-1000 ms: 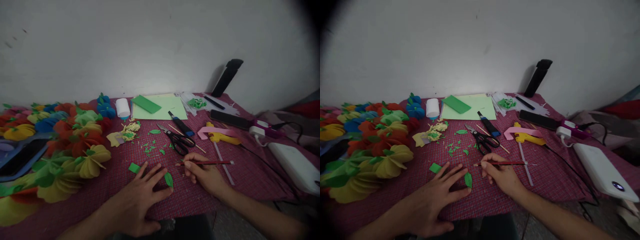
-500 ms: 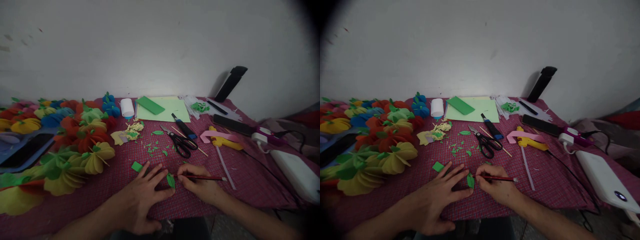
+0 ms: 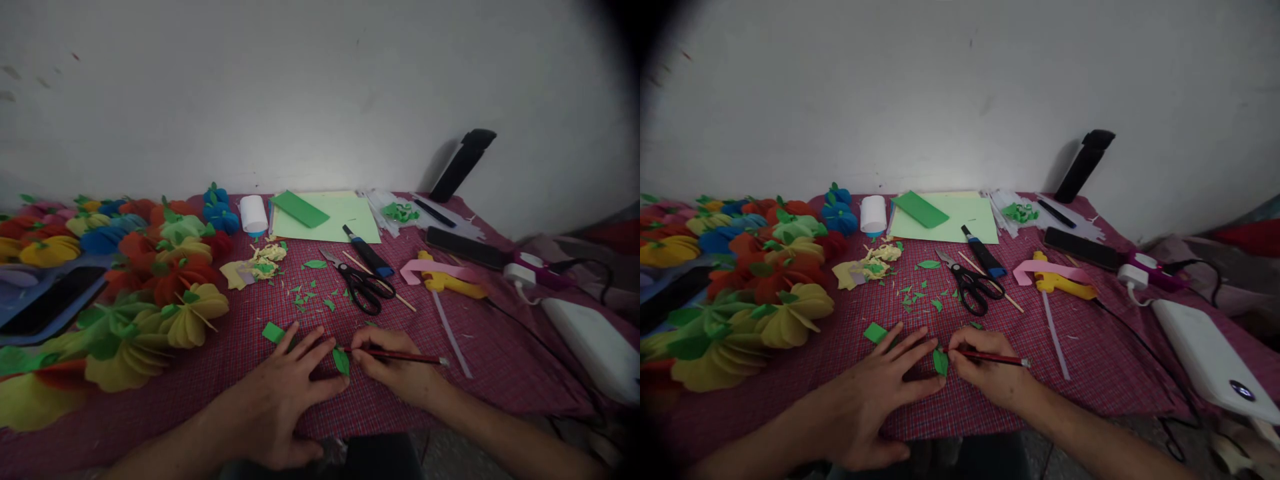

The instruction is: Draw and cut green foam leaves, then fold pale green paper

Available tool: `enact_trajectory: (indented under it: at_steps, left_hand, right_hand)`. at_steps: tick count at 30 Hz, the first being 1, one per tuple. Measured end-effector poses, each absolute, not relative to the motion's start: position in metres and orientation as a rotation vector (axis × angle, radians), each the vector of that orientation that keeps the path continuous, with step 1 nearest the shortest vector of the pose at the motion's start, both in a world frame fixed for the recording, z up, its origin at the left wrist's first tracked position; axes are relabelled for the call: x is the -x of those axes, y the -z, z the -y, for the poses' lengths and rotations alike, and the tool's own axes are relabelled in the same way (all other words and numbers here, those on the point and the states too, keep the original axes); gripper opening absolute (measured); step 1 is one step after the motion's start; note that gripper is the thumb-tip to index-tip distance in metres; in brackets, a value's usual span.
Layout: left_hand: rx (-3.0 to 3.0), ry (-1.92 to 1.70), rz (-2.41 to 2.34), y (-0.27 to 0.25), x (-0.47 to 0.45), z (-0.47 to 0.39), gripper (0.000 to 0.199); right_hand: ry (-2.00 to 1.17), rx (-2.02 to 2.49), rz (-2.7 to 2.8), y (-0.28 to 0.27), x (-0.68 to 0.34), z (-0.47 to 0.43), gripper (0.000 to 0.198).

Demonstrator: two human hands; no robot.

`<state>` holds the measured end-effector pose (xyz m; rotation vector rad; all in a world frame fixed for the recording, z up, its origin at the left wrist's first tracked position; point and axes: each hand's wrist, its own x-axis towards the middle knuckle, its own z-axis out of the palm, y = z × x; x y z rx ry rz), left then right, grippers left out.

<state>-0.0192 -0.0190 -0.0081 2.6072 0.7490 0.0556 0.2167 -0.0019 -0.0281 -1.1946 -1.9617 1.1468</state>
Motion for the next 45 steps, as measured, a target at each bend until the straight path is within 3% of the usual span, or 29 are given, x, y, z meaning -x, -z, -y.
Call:
enact_trajectory:
  at_steps: [13, 40, 45]
  left_hand:
    - [-2.597, -0.056, -0.746, 0.0081, 0.019, 0.0191, 0.086]
    - [-2.592, -0.008, -0.748, 0.0067, 0.0186, 0.0179, 0.085]
    - [-2.586, -0.041, -0.744, 0.0081, 0.0189, 0.0183, 0.084]
  right_hand:
    - [-1.244, 1.289, 1.771, 0.0331, -0.2212, 0.0045, 0.008]
    - [-1.165, 1.229, 1.977, 0.0237, -0.2165, 0.0017, 0.011]
    - [-1.293, 1.276, 1.789, 0.0274, -0.22, 0.0026, 0.008]
